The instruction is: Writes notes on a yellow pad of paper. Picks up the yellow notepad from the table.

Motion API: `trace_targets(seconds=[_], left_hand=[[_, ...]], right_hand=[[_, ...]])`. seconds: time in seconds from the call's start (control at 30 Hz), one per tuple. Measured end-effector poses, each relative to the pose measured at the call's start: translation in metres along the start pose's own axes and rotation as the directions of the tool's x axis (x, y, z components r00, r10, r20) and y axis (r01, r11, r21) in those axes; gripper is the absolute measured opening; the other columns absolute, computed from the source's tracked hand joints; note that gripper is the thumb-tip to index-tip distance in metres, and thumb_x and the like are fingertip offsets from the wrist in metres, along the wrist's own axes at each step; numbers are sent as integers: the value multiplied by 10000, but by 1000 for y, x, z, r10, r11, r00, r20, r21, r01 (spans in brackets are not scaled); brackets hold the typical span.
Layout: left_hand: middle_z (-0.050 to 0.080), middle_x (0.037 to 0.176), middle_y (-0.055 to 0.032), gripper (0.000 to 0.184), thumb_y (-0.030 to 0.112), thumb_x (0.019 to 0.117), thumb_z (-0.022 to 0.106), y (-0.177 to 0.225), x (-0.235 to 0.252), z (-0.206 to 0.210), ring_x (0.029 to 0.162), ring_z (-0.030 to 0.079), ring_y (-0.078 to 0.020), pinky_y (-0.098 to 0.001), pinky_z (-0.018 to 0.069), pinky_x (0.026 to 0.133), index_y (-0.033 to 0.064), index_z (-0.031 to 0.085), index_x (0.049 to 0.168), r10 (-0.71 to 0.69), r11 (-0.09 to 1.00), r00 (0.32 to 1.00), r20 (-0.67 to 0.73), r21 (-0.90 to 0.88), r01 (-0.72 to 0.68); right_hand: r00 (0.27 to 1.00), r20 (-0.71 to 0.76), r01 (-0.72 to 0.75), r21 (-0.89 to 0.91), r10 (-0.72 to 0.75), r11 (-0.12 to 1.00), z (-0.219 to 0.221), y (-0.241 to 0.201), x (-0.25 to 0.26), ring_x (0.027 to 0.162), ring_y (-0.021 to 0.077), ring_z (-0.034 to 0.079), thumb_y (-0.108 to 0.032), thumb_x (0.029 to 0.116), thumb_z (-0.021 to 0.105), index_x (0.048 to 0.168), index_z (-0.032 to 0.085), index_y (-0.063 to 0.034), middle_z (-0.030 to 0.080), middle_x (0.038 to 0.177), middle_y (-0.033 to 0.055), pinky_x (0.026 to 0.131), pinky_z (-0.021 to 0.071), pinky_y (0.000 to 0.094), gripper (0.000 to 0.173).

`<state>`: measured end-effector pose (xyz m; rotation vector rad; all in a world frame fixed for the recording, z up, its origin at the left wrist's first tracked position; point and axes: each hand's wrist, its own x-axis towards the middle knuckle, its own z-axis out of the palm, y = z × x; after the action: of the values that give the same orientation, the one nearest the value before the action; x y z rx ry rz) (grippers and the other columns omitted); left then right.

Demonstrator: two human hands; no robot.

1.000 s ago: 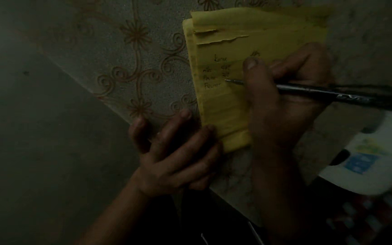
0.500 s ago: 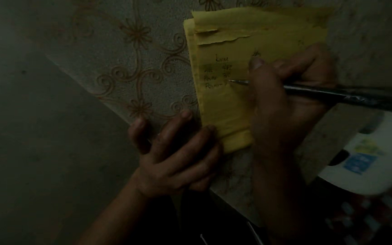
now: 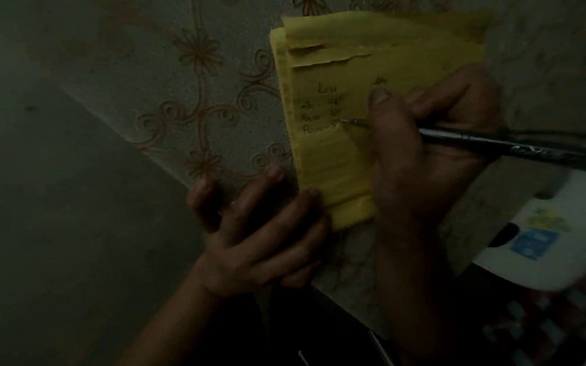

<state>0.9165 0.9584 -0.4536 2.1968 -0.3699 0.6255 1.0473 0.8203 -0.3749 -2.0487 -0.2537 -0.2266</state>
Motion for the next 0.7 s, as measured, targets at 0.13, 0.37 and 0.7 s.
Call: trace_targets(seconds=[0.13, 0.37, 0.7], left_hand=[[571, 1455, 65, 379, 475, 1038, 467, -1, -1, -1, 1511, 302, -219, -576, 35, 1243, 268, 677, 1275, 0, 1000, 1000, 9, -16, 0], [537, 1486, 96, 368, 473, 1043, 461, -1, 1, -6, 1534, 242, -197, -573, -3, 1247, 289, 666, 1287, -3, 1000, 998, 55, -1, 3], [427, 1534, -67, 483, 387, 1017, 584, 66, 44, -69, 1427, 399, -158, -365, 387, 1163, 156, 522, 1437, -504, 714, 806, 310, -376, 590]], right_hand=[[999, 34, 3, -13, -2, 1000, -2, -1, 0, 515, -60, 433, 48, 909, 627, 786, 449, -133, 447, 646, -83, 458, 399, 68, 282], [919, 121, -393, 323, 375, 861, -43, -7, 23, 629, 0, 595, -208, 1092, 450, 862, 570, -203, 618, 764, -91, 555, 515, 128, 259], [671, 0, -609, -571, 741, 551, -129, -30, 28, 1108, 328, 628, -331, 1101, 456, 1507, 450, -100, 601, 1336, 216, 907, 520, 525, 467]])
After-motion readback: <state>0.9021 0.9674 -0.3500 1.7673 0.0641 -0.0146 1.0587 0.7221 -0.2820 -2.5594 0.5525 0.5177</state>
